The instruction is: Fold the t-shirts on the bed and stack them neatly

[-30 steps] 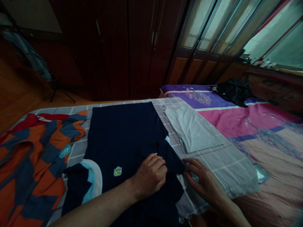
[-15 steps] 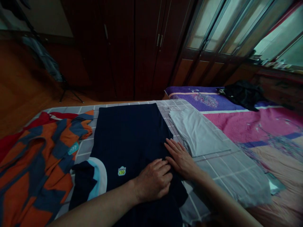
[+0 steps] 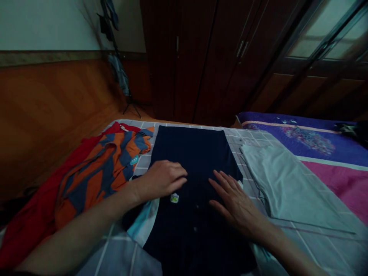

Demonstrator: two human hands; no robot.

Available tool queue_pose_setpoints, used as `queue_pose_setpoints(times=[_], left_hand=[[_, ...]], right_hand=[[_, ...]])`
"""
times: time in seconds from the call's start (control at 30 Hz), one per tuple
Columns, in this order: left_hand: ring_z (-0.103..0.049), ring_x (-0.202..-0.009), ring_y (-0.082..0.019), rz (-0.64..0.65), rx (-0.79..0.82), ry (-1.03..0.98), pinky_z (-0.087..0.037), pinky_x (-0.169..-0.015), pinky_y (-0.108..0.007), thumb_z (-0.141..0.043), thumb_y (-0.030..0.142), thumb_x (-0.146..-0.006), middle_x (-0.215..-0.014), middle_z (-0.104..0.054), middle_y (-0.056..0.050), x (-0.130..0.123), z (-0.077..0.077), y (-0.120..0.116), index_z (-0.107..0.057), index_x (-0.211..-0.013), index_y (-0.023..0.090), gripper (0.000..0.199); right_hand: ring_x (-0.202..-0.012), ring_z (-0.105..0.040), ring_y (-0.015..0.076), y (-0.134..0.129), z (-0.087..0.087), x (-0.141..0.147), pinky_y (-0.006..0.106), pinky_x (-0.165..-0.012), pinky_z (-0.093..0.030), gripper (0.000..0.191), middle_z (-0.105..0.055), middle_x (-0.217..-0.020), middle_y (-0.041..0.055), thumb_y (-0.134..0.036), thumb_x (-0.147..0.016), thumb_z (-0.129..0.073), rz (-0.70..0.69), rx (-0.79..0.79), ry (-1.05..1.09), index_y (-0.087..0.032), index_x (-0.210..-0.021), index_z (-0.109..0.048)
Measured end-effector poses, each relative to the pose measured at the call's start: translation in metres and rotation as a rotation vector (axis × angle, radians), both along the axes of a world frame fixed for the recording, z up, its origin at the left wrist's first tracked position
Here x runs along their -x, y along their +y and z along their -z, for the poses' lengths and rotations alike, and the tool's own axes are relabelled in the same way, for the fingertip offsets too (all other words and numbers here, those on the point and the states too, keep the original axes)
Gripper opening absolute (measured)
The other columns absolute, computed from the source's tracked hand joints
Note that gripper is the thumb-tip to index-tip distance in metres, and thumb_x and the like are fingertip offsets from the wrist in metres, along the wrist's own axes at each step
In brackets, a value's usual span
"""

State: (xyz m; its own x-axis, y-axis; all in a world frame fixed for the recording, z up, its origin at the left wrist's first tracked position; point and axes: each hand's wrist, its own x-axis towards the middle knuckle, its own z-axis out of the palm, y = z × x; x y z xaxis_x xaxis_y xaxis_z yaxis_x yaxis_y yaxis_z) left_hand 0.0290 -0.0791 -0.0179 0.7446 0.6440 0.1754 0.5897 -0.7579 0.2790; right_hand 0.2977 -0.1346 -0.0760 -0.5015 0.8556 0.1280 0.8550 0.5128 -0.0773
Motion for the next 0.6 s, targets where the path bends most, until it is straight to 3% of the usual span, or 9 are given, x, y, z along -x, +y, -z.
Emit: queue_pose_setpoints(times=[0.07, 0.17, 0.3, 0.37, 0.43, 0.5, 0.6], left_hand=[[-0.064, -0.086, -0.018, -0.179, 0.059, 0.030, -0.044, -0.077, -0.028, -0.048, 0.027, -0.091, -0.092, -0.069, -0.004, 0.036, 0.000, 0.005, -0.067, -0.095, 0.019, 0.021], [-0.063, -0.077, -0.017, -0.393, 0.154, 0.032, -0.043, -0.069, -0.026, -0.049, 0.032, -0.089, -0.082, -0.068, -0.002, 0.075, 0.013, -0.010, -0.068, -0.087, 0.020, 0.022], [-0.061, -0.084, -0.020, -0.559, 0.254, 0.012, -0.044, -0.072, -0.028, -0.064, 0.041, -0.076, -0.096, -0.065, -0.002, 0.091, 0.043, -0.050, -0.064, -0.099, 0.023, 0.030], [-0.059, -0.094, -0.023, -0.607, 0.251, -0.016, -0.044, -0.078, -0.031, -0.069, 0.038, -0.069, -0.105, -0.061, -0.004, 0.091, 0.058, -0.064, -0.062, -0.103, 0.023, 0.038], [-0.058, -0.095, -0.023, -0.648, 0.239, -0.100, -0.044, -0.081, -0.032, -0.064, 0.031, -0.070, -0.101, -0.061, -0.004, 0.090, 0.069, -0.070, -0.061, -0.094, 0.022, 0.025], [-0.059, -0.086, -0.021, -0.738, 0.243, -0.245, -0.043, -0.076, -0.031, -0.056, 0.026, -0.074, -0.088, -0.061, -0.003, 0.091, 0.077, -0.069, -0.059, -0.082, 0.020, 0.011], [-0.055, -0.067, -0.017, -0.913, 0.343, -0.575, -0.042, -0.063, -0.027, -0.052, 0.028, -0.075, -0.071, -0.057, 0.001, 0.102, 0.082, -0.065, -0.055, -0.078, 0.020, 0.009]], right_hand=[[-0.138, -0.025, 0.0320, 0.003, -0.010, 0.032, 0.054, -0.109, -0.028, 0.053, -0.030, -0.149, 0.0169, -0.043, -0.092, -0.048, -0.139, 0.120, 0.024, -0.017, -0.138, -0.045], [-0.139, -0.021, 0.0332, 0.008, -0.015, 0.078, 0.054, -0.111, -0.024, 0.057, -0.028, -0.150, 0.0187, -0.047, -0.091, -0.047, -0.352, 0.269, 0.052, -0.015, -0.139, -0.044], [-0.139, -0.020, 0.0345, 0.015, -0.004, 0.119, 0.052, -0.113, -0.018, 0.061, -0.029, -0.149, 0.0209, -0.052, -0.092, -0.042, -0.532, 0.348, 0.091, -0.011, -0.138, -0.044], [-0.139, -0.019, 0.0353, 0.017, 0.006, 0.129, 0.052, -0.113, -0.017, 0.066, -0.027, -0.150, 0.0213, -0.054, -0.091, -0.041, -0.558, 0.375, 0.095, -0.010, -0.140, -0.040], [-0.140, -0.015, 0.0350, 0.017, 0.015, 0.132, 0.052, -0.113, -0.015, 0.069, -0.023, -0.152, 0.0204, -0.057, -0.091, -0.039, -0.557, 0.393, 0.103, -0.011, -0.143, -0.035], [-0.141, -0.010, 0.0335, 0.015, 0.021, 0.130, 0.052, -0.114, -0.012, 0.070, -0.017, -0.153, 0.0183, -0.058, -0.092, -0.036, -0.548, 0.396, 0.125, -0.013, -0.145, -0.030], [-0.142, -0.005, 0.0311, 0.012, 0.023, 0.127, 0.051, -0.114, -0.009, 0.072, -0.013, -0.155, 0.0162, -0.060, -0.092, -0.034, -0.561, 0.388, 0.174, -0.016, -0.147, -0.025]])
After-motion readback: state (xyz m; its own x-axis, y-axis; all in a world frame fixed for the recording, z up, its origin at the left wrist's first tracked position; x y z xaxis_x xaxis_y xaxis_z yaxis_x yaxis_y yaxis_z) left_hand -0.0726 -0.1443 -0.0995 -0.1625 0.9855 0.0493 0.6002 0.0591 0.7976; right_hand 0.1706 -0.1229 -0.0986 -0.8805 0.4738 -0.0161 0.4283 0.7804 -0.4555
